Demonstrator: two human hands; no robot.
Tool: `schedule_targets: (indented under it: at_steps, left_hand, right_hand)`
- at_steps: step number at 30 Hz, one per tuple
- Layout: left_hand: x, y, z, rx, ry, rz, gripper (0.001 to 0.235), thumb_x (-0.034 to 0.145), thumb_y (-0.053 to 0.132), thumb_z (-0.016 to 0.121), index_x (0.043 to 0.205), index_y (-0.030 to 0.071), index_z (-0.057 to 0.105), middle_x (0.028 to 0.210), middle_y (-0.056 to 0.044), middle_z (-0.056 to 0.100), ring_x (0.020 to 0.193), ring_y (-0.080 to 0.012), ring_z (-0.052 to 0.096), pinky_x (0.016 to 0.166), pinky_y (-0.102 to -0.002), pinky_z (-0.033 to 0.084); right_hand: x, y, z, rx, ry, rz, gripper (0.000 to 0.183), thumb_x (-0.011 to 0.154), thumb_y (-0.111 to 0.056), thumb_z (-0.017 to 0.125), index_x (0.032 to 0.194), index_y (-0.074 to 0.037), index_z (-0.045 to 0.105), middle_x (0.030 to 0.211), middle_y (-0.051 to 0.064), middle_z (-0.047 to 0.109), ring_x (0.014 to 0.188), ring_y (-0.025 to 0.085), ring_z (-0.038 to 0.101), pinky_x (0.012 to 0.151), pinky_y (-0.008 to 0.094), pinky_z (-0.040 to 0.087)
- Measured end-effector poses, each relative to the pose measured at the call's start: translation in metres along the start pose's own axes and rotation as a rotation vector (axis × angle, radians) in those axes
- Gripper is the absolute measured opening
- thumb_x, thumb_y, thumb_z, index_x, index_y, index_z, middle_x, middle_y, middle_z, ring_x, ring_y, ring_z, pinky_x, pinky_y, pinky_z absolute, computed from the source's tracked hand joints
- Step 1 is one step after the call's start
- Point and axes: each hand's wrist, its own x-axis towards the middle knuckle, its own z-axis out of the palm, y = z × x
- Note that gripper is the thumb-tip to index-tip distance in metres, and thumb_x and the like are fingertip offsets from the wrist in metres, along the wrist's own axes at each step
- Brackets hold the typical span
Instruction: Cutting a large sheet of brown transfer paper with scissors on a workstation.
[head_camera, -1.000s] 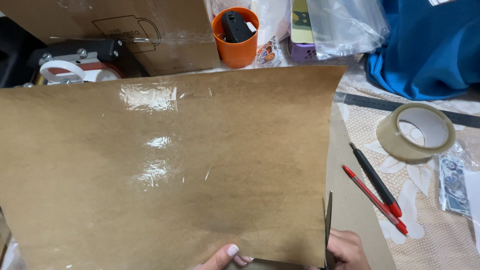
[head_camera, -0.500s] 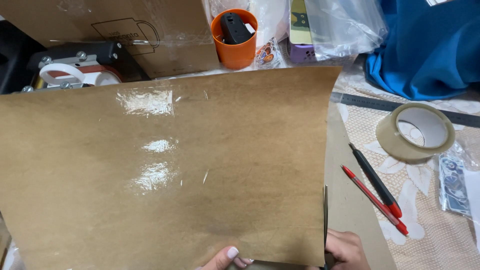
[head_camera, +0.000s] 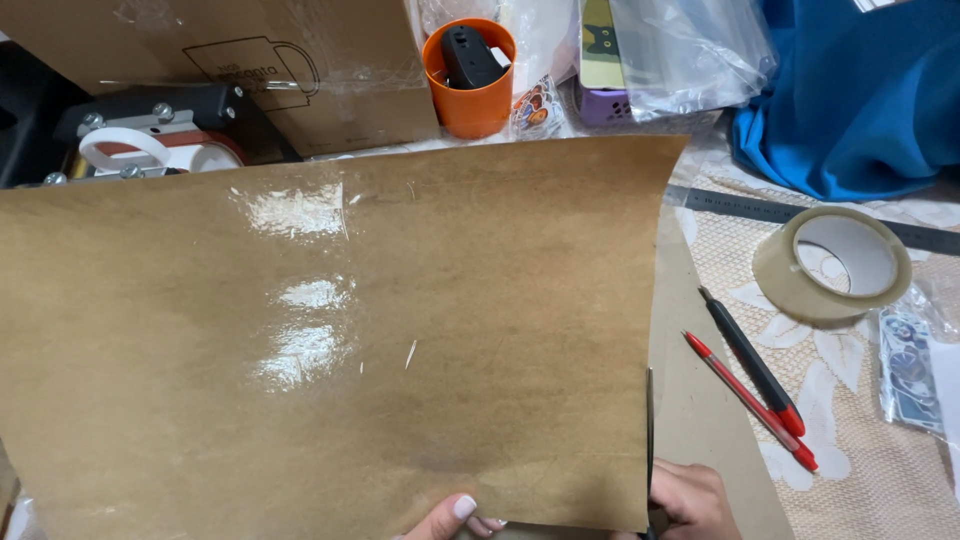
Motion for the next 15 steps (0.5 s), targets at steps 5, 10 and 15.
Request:
schedule_targets:
  at_steps: [5, 10, 15]
  left_hand:
    - [0.0035, -0.0042, -0.0030, 0.025, -0.020, 0.024, 0.042, 0.075, 0.022, 0.073, 0.048, -0.009, 0.078, 0.063, -0.020, 0.088, 0.071, -0.0257, 0.083, 0.086, -0.033, 0.064]
    - [0.0050, -0.0038, -0.0051, 0.036, -0.071, 0.080, 0.042, 0.075, 0.024, 0.072, 0.048, -0.007, 0.078, 0.063, -0.017, 0.088, 0.072, -0.0250, 0.084, 0.085, -0.033, 0.064]
    - [0.0056, -0.0030, -0.0045, 0.034, -0.057, 0.084, 0.042, 0.074, 0.024, 0.073, 0.047, -0.009, 0.078, 0.060, -0.019, 0.087, 0.068, -0.0262, 0.083, 0.084, -0.033, 0.064]
  right_hand:
    - [-0.0005, 0.0002, 0.0021, 0.009, 0.018, -0.003, 0.047, 0.084, -0.056, 0.066, 0.063, -0.016, 0.059, 0.060, -0.005, 0.039, 0.048, 0.008, 0.032, 0.044, 0.024, 0.024]
    - [-0.0034, 0.0039, 0.0008, 0.000, 0.013, 0.010, 0.048, 0.082, -0.057, 0.069, 0.062, -0.016, 0.056, 0.060, -0.005, 0.038, 0.050, 0.008, 0.032, 0.046, 0.025, 0.024]
    - [-0.0013, 0.0018, -0.0023, -0.039, -0.034, 0.009, 0.041, 0.085, -0.053, 0.068, 0.066, -0.017, 0.063, 0.062, -0.005, 0.046, 0.051, 0.007, 0.039, 0.046, 0.023, 0.031]
